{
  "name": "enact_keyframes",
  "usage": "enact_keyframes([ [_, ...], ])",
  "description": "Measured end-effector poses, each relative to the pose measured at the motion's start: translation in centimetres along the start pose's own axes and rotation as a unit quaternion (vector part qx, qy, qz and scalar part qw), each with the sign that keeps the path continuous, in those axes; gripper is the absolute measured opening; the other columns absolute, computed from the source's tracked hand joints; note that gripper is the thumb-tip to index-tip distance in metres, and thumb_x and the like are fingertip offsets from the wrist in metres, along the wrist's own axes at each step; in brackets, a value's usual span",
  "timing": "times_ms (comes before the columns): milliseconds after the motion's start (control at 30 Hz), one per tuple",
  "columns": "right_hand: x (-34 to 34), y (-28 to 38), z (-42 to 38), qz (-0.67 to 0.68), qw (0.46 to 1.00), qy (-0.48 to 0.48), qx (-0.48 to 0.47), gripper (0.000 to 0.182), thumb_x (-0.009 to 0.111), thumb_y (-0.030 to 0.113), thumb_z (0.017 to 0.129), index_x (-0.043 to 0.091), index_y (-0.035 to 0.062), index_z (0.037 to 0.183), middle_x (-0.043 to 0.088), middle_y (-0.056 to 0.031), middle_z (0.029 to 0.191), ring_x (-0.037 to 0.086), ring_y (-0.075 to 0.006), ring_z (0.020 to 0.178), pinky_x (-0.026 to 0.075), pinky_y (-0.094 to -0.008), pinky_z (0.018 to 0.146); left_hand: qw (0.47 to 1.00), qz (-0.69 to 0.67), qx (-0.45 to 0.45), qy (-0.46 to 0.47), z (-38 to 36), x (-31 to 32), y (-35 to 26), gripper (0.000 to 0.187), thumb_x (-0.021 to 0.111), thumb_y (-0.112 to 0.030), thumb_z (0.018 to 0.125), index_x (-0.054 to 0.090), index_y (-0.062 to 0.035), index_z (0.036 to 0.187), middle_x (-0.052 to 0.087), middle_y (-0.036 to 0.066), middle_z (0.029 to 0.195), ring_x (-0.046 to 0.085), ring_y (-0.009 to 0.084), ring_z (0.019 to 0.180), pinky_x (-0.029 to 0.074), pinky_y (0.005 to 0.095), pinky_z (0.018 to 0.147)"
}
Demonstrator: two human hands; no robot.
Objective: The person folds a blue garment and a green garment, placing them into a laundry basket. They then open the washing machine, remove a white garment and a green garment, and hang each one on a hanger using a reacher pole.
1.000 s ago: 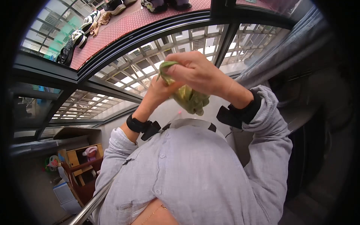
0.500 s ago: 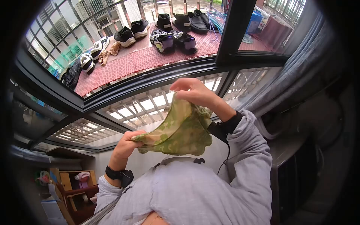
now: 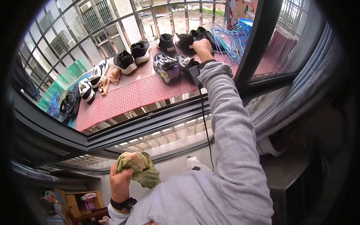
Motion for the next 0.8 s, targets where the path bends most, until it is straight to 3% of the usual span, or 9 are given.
enact_keyframes([
  [67, -1.5, -2.2, 2.2, -0.054, 0.989, -0.076, 0.111, 0.042, 0.050, 0.024, 0.078, 0.059, -0.0002, 0.110, 0.055, -0.0184, 0.119, 0.052, -0.0303, 0.113, 0.041, -0.0380, 0.094, 0.998, -0.008, 0.031, -0.056, 1.1, 0.3, -0.3, 0.038, 0.049, 0.002, 0.072, 0.055, 0.0055, 0.110, 0.061, 0.006, 0.095, 0.056, 0.0115, 0.085, 0.044, 0.0225, 0.076],
  [133, -2.1, -5.4, 4.0, -0.081, 0.970, -0.120, 0.194, 0.038, 0.047, 0.021, 0.081, 0.059, 0.0010, 0.111, 0.054, -0.0166, 0.120, 0.051, -0.0295, 0.113, 0.041, -0.0385, 0.094, 0.993, 0.002, 0.031, -0.109, 2.1, 0.8, -0.8, 0.038, 0.049, 0.002, 0.072, 0.055, 0.0058, 0.109, 0.061, 0.006, 0.094, 0.056, 0.0112, 0.084, 0.044, 0.0226, 0.076],
  [300, -0.3, -11.4, 6.3, -0.145, 0.953, -0.174, 0.200, 0.037, 0.046, 0.020, 0.085, 0.053, -0.0064, 0.110, 0.056, -0.0204, 0.115, 0.056, -0.0318, 0.107, 0.045, -0.0399, 0.090, 0.996, 0.040, 0.039, -0.073, 5.1, 1.6, -1.4, 0.035, 0.051, 0.002, 0.076, 0.055, 0.0059, 0.110, 0.060, 0.006, 0.097, 0.056, 0.0124, 0.088, 0.044, 0.0241, 0.079],
  [567, -0.4, -10.0, 5.4, -0.081, 0.966, -0.204, 0.137, 0.027, 0.039, 0.016, 0.087, 0.054, -0.0005, 0.101, 0.062, -0.0198, 0.101, 0.061, -0.0329, 0.093, 0.049, -0.0433, 0.079, 0.997, 0.077, 0.030, 0.008, 7.8, 2.2, -1.4, 0.032, 0.053, 0.002, 0.078, 0.054, 0.0062, 0.110, 0.060, 0.007, 0.100, 0.056, 0.0125, 0.091, 0.044, 0.0248, 0.082],
  [633, -0.8, -9.4, 5.5, -0.044, 0.960, -0.259, 0.100, 0.026, 0.037, 0.016, 0.087, 0.053, -0.0011, 0.098, 0.061, -0.0226, 0.098, 0.060, -0.0370, 0.091, 0.047, -0.0439, 0.078, 0.997, 0.061, 0.034, 0.009, 7.7, 2.4, -1.2, 0.031, 0.052, 0.002, 0.079, 0.054, 0.0061, 0.109, 0.060, 0.006, 0.099, 0.055, 0.0121, 0.091, 0.043, 0.0243, 0.082],
  [800, -1.3, -9.1, 5.1, -0.020, 0.965, -0.262, 0.009, 0.021, 0.040, 0.018, 0.089, 0.052, 0.0014, 0.096, 0.061, -0.0224, 0.092, 0.060, -0.0381, 0.086, 0.046, -0.0466, 0.073, 0.998, 0.037, 0.042, -0.031, 6.7, 2.4, -0.7, 0.032, 0.051, 0.002, 0.079, 0.054, 0.0044, 0.110, 0.059, 0.007, 0.101, 0.056, 0.0125, 0.092, 0.044, 0.0244, 0.082],
])
Point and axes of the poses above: each hand's wrist, its own z-axis towards the middle knuckle, its own x-axis out of the palm, y = z × x, the point moved 1 cm from there along z, towards the middle knuckle
